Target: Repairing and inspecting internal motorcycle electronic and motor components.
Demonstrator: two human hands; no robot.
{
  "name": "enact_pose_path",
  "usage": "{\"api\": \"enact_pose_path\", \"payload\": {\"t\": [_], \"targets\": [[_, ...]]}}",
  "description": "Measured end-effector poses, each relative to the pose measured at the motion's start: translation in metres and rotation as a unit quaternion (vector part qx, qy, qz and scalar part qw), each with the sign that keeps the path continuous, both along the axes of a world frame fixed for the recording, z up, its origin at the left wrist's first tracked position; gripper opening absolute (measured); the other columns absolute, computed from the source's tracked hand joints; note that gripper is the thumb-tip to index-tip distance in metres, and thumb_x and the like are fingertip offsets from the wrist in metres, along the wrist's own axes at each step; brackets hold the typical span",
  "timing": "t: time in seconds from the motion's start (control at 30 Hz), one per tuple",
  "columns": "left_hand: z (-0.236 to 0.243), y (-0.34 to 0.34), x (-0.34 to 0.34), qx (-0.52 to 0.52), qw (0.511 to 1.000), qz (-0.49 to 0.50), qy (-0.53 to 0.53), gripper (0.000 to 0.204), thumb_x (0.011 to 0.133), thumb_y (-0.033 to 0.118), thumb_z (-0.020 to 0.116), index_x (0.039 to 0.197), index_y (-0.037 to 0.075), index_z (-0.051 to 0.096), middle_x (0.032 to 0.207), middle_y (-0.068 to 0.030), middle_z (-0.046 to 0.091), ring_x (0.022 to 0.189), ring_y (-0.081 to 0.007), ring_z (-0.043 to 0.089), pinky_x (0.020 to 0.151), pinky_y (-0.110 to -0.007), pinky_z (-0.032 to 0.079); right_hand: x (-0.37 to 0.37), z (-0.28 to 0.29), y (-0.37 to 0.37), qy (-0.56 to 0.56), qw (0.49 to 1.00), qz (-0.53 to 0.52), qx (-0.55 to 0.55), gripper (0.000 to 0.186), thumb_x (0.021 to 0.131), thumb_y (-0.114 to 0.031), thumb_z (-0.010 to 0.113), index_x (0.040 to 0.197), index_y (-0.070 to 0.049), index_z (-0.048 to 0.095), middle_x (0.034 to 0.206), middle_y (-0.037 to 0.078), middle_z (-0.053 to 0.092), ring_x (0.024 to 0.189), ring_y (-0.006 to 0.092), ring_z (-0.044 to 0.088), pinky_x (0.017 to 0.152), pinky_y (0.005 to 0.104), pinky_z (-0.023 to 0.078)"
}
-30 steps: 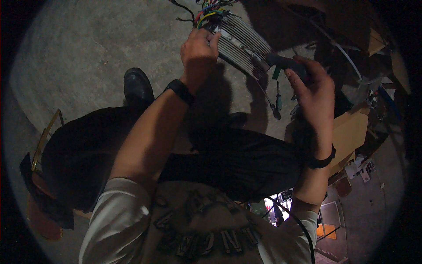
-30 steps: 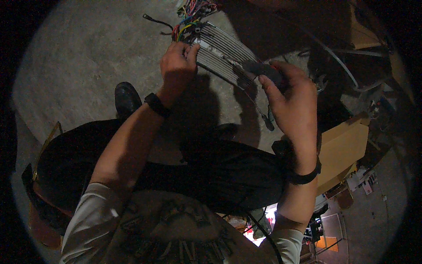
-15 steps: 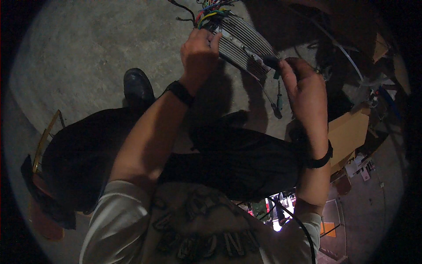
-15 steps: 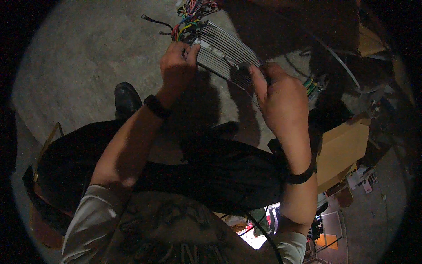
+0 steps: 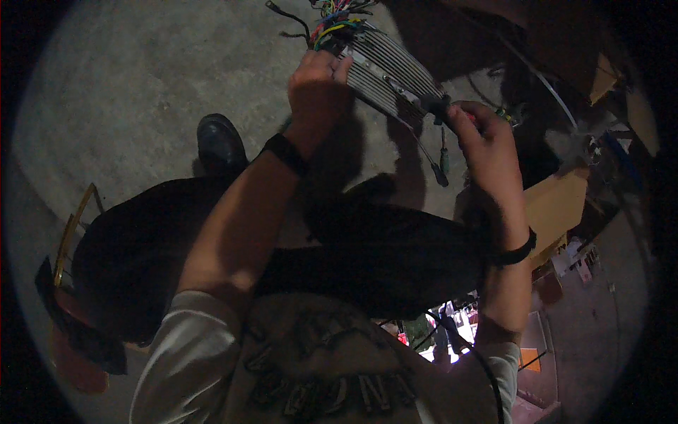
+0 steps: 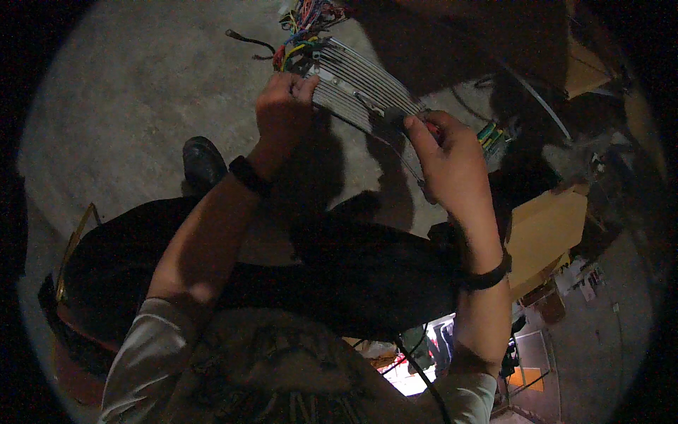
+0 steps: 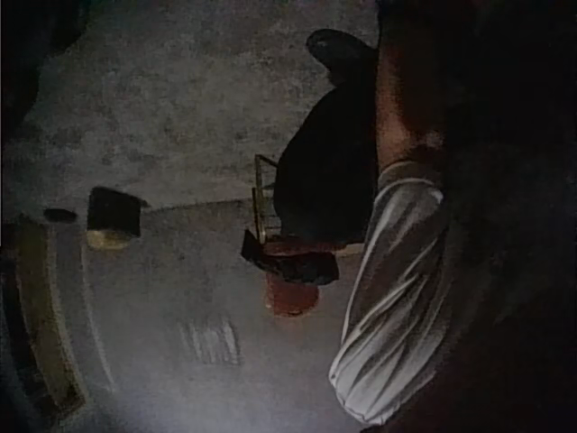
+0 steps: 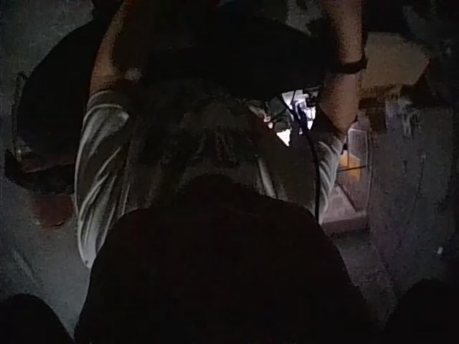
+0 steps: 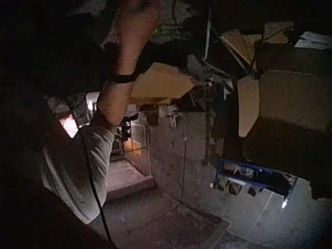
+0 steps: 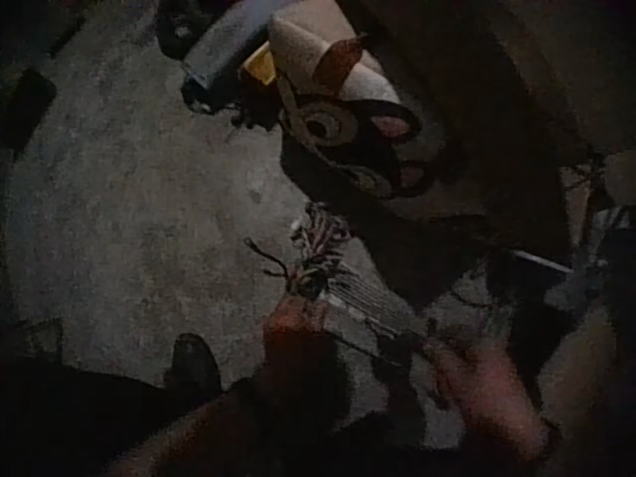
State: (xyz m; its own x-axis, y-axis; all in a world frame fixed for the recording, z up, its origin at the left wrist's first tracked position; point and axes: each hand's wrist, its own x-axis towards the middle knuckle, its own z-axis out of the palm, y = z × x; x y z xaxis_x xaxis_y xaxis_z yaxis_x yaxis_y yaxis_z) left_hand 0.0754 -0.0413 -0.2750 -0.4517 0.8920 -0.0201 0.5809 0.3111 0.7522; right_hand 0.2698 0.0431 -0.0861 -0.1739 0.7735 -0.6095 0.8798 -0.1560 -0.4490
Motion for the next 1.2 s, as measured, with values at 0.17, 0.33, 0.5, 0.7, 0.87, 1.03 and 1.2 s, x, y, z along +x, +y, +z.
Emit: {"api": "enact_pose_path", "payload": {"t": [0.17,0.33,0.5,0.7,0.87,1.03,1.2], "targets": [[-0.003,0.000,-0.004,-0.059,0.998,-0.017,-0.033,0.022,0.088,0.025,0.071,0.081,0.005,0.065,0.082,-0.0134,0.064,0.073,-0.0355,0.064,0.066,-0.045,0.053,-0.014,0.015,0.027,-0.047,0.944,-0.203,-0.254,0.040,0.096,-0.036,0.066,0.105,0.003,0.070,0.074,0.006,0.065,0.061,0.0172,0.057,0.060,0.0327,0.047],[0.008,0.003,-0.009,-0.082,0.992,-0.091,-0.021,0.028,0.091,0.032,0.067,0.082,0.005,0.066,0.089,-0.0134,0.065,0.078,-0.0349,0.065,0.070,-0.046,0.053,0.002,0.008,0.034,-0.101,0.935,-0.098,-0.327,0.047,0.095,-0.039,0.067,0.115,0.004,0.067,0.077,0.009,0.067,0.066,0.0207,0.062,0.064,0.0338,0.050],[0.000,0.001,-0.005,-0.123,0.991,-0.035,-0.039,0.036,0.091,0.039,0.069,0.085,0.004,0.064,0.085,-0.0188,0.064,0.081,-0.0390,0.065,0.070,-0.048,0.052,-0.004,0.007,0.000,-0.093,0.984,0.046,-0.146,0.051,0.095,-0.040,0.066,0.112,0.007,0.067,0.090,0.023,0.071,0.088,0.0379,0.070,0.081,0.0420,0.053],[0.013,0.002,-0.011,-0.187,0.979,-0.047,-0.072,0.034,0.096,0.038,0.062,0.097,0.004,0.066,0.097,-0.0173,0.066,0.092,-0.0366,0.067,0.079,-0.049,0.053,-0.035,0.014,0.010,-0.164,0.969,0.078,-0.167,0.048,0.094,-0.038,0.066,0.109,0.008,0.067,0.095,0.030,0.069,0.098,0.0456,0.067,0.086,0.0476,0.053],[0.010,0.006,-0.009,-0.163,0.983,-0.047,-0.076,0.032,0.095,0.036,0.065,0.094,0.004,0.065,0.093,-0.0191,0.066,0.087,-0.0387,0.066,0.075,-0.049,0.052,-0.048,0.016,0.012,-0.193,0.948,0.222,-0.120,0.036,0.092,-0.026,0.065,0.106,0.007,0.067,0.092,0.028,0.070,0.087,0.0407,0.071,0.076,0.0476,0.057],[0.006,0.005,-0.009,-0.197,0.977,-0.049,-0.070,0.032,0.096,0.037,0.062,0.094,0.005,0.067,0.098,-0.0176,0.067,0.089,-0.0369,0.067,0.077,-0.049,0.054,-0.054,0.018,-0.004,-0.265,0.835,0.482,0.026,0.036,0.083,-0.016,0.064,0.113,0.005,0.063,0.090,0.022,0.071,0.076,0.0295,0.074,0.063,0.0427,0.060],[0.002,0.008,-0.014,-0.229,0.965,-0.078,-0.097,0.035,0.096,0.039,0.063,0.087,0.005,0.066,0.091,-0.0169,0.066,0.086,-0.0366,0.067,0.075,-0.048,0.054,-0.062,0.022,-0.010,-0.209,0.915,0.341,0.055,0.037,0.092,-0.025,0.061,0.115,0.004,0.063,0.087,0.024,0.069,0.076,0.0378,0.071,0.067,0.0472,0.058]]}}
